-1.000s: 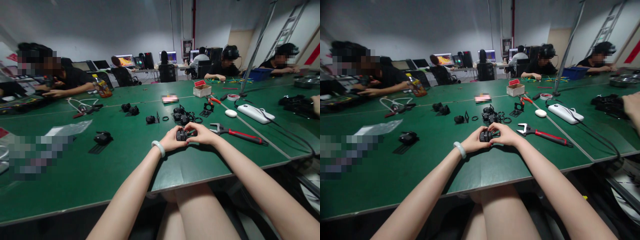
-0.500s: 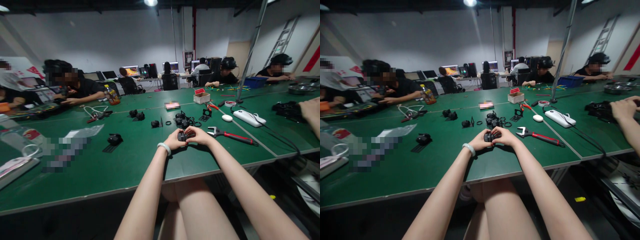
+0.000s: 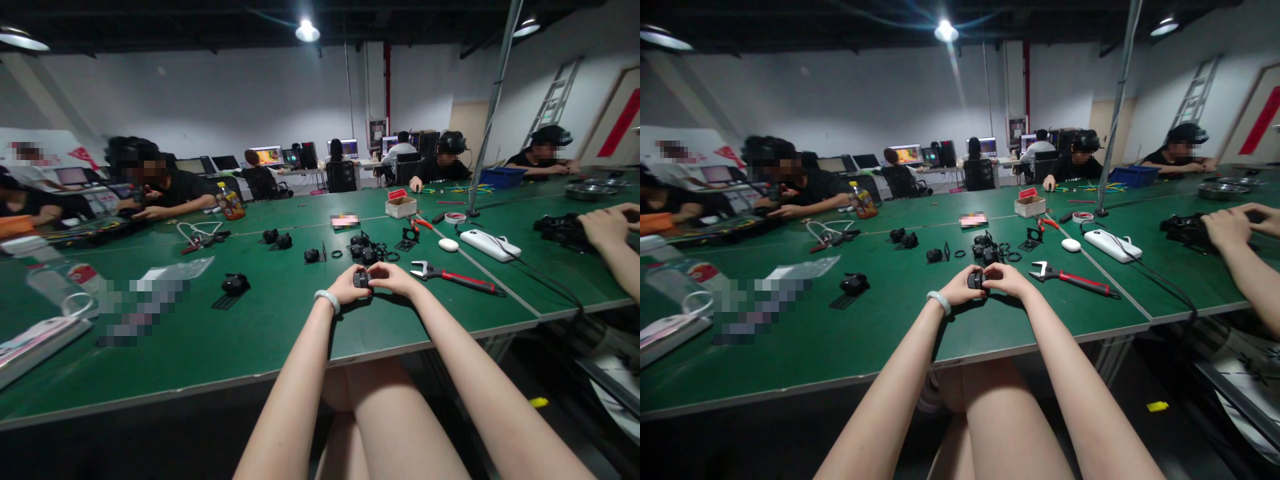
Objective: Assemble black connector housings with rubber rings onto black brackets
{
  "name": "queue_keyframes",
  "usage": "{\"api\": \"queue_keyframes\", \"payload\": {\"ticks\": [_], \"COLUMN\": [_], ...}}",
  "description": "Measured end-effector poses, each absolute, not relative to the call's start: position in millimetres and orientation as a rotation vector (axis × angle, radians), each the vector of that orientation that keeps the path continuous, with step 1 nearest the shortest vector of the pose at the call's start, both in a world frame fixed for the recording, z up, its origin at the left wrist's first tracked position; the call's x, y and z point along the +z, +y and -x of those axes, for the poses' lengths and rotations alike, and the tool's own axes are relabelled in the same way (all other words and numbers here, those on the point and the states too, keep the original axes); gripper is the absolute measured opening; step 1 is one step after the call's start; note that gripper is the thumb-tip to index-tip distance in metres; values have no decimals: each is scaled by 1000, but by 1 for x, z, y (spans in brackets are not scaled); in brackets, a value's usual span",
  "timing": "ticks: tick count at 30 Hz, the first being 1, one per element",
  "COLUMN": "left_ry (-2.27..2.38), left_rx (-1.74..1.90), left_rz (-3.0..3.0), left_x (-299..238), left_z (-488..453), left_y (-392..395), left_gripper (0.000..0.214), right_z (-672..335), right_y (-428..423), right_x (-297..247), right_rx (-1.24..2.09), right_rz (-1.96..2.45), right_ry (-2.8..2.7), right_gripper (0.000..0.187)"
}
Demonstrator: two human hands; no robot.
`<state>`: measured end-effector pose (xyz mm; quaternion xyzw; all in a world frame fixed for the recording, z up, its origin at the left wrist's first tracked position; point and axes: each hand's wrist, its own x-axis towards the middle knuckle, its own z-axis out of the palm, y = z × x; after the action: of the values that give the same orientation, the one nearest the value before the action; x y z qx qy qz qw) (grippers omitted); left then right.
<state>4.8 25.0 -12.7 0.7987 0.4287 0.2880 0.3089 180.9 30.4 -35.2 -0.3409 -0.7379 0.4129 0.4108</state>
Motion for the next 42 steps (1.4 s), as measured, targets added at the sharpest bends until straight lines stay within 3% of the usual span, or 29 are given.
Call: {"api": "queue_keyframes", "payload": {"ticks": [12,18,29,42], "left_ry": [1109,1098,1234,1278], "left_rx": [762,773,813,918], "left_rz": [-2132,-2115,-2060,-1985], "left_x": [-14,-14,-20,-18], "left_z": [-4,-4,-11,-13], "left_y": [25,23,27,14], "left_gripper": [51,63,47,49], "right_z": [-177,-176,-177,-177], "right_y": [29,33,36,31], "right_x": [-38,-42,-46,-45], "right_rx": [981,948,956,1032], "right_rz": [912,924,909,861], "right_ry": [-1847,-1857,-1839,-1780], "right_gripper": [32,31,30,31]}}
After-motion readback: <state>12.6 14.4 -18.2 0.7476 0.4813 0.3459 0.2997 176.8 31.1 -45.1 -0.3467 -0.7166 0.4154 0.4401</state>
